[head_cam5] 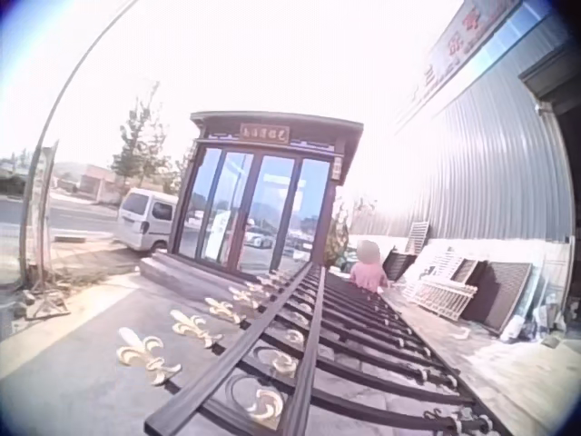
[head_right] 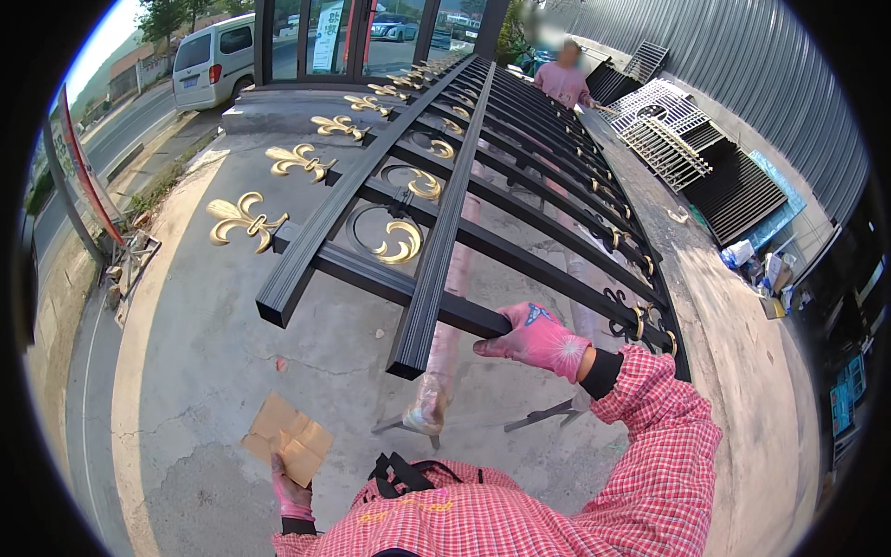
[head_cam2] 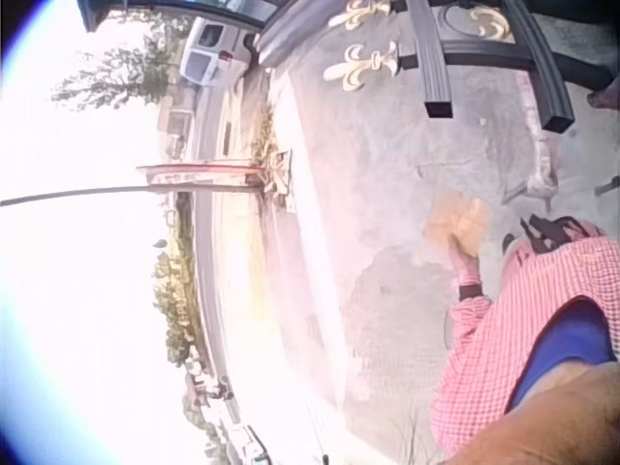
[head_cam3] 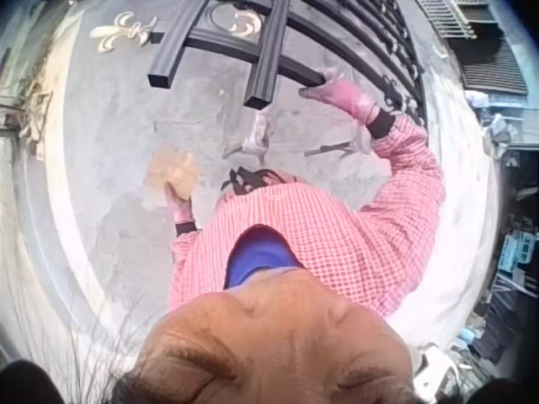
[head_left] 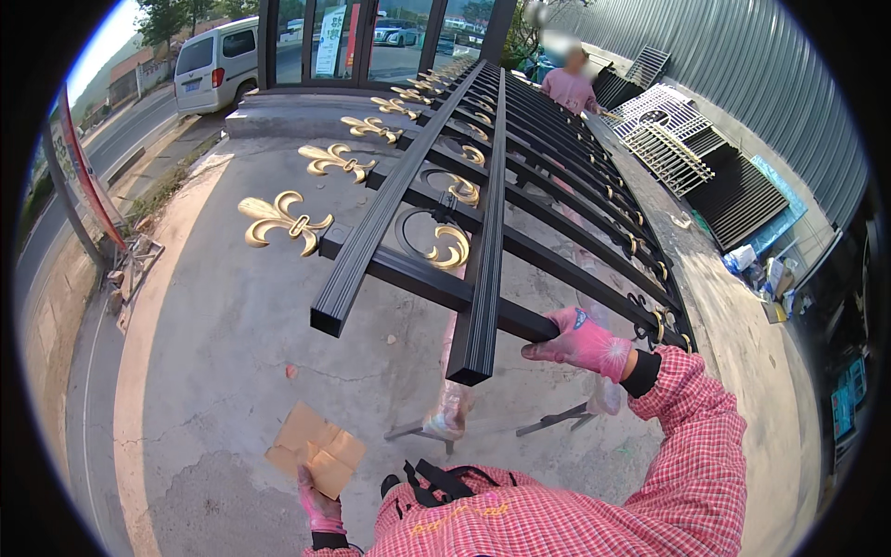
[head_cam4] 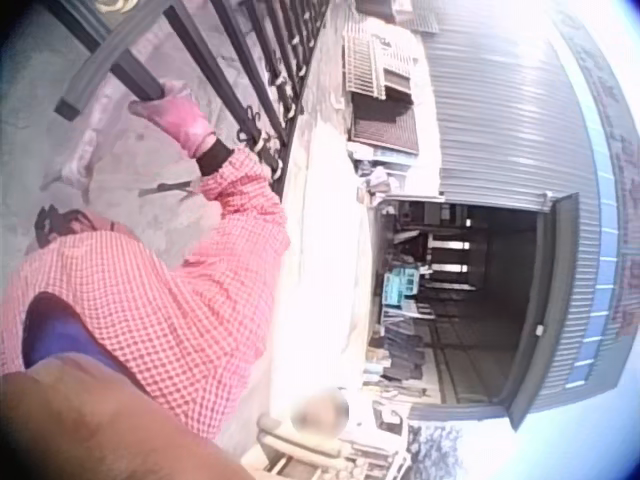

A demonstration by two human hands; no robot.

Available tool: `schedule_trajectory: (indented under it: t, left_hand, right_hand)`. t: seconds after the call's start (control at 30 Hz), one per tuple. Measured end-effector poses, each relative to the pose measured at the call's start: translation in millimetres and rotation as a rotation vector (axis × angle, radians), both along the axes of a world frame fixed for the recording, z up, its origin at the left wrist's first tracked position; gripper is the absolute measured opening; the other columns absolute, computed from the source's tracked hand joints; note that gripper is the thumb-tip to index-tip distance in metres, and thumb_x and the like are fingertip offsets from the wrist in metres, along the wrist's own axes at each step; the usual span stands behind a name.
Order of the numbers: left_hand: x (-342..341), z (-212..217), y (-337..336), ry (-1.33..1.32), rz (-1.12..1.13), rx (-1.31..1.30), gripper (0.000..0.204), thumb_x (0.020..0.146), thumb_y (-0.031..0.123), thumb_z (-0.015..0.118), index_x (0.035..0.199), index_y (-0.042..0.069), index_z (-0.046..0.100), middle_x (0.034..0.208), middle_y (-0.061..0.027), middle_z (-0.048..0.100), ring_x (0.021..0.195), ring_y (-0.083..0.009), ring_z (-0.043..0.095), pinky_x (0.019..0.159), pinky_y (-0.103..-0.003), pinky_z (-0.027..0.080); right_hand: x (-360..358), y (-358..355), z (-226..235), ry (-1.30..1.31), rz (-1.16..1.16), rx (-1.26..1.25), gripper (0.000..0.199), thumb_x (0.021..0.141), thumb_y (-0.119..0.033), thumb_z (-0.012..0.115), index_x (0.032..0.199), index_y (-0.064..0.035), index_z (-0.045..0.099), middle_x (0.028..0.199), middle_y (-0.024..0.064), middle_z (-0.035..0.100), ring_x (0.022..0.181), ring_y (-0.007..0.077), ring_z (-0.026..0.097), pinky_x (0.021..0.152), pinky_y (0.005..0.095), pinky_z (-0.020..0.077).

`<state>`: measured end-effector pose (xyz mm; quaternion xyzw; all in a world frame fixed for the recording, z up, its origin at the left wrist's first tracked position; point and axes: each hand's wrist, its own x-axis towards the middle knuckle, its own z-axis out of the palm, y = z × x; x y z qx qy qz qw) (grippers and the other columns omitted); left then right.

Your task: The person applies a yellowish adhesive from a small cardboard box onto the ornate metalwork of a black metal gate. They move along the gate, applying the substance to multiple decorative elements while another person works nearby.

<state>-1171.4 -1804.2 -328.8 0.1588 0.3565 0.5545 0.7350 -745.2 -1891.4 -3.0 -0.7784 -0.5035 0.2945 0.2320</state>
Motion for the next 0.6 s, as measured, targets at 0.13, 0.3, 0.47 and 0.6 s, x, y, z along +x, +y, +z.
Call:
schedule_trajectory:
  t: [0.13, 0.3, 0.47, 0.6]
  left_hand:
    - [-14.9, -9.0, -11.9, -0.029, 0.034, -0.011, 0.057, 0.09, 0.041, 0.057, 0.134, 0.008, 0.042, 0.127, -0.0101, 0.054, 0.111, -0.0271, 0.057, 0.092, -0.042, 0.05]
    - [-34.6, -6.4, 16.6, -0.078, 0.042, -0.021, 0.057, 0.09, 0.042, 0.058, 0.133, 0.008, 0.042, 0.125, -0.0107, 0.055, 0.109, -0.0269, 0.058, 0.09, -0.042, 0.051]
    - [-15.6, -3.6, 39.5, -0.076, -0.021, -0.046, 0.055, 0.09, 0.041, 0.058, 0.132, 0.008, 0.044, 0.125, -0.0111, 0.055, 0.109, -0.0266, 0.058, 0.089, -0.041, 0.052]
    - [-6.1, 15.5, 55.1, -0.093, -0.09, 0.0, 0.054, 0.091, 0.04, 0.057, 0.133, 0.008, 0.044, 0.126, -0.0105, 0.055, 0.11, -0.0263, 0.058, 0.091, -0.041, 0.051]
  right_hand:
    - [-47.4, -6.8, 64.3, 0.229, -0.042, 0.177, 0.023, 0.08, -0.022, 0.075, 0.076, -0.0063, 0.06, 0.06, -0.0043, 0.051, 0.054, 0.0033, 0.044, 0.049, 0.0202, 0.035]
    - [-90.1, 0.6, 124.1, 0.242, -0.157, 0.396, 0.02, 0.079, -0.014, 0.072, 0.089, -0.0014, 0.061, 0.066, 0.0024, 0.057, 0.056, 0.0102, 0.054, 0.059, 0.0257, 0.0488]
    - [-94.1, -23.3, 145.9, 0.171, -0.182, 0.743, 0.043, 0.078, -0.03, 0.072, 0.101, -0.0035, 0.048, 0.056, 0.0007, 0.045, 0.044, 0.0116, 0.044, 0.054, 0.0288, 0.0465]
    - [-100.8, -59.7, 151.1, 0.274, -0.197, 1.073, 0.034, 0.085, -0.033, 0.066, 0.095, -0.0038, 0.051, 0.053, -0.0024, 0.04, 0.04, 0.009, 0.037, 0.052, 0.0265, 0.0439]
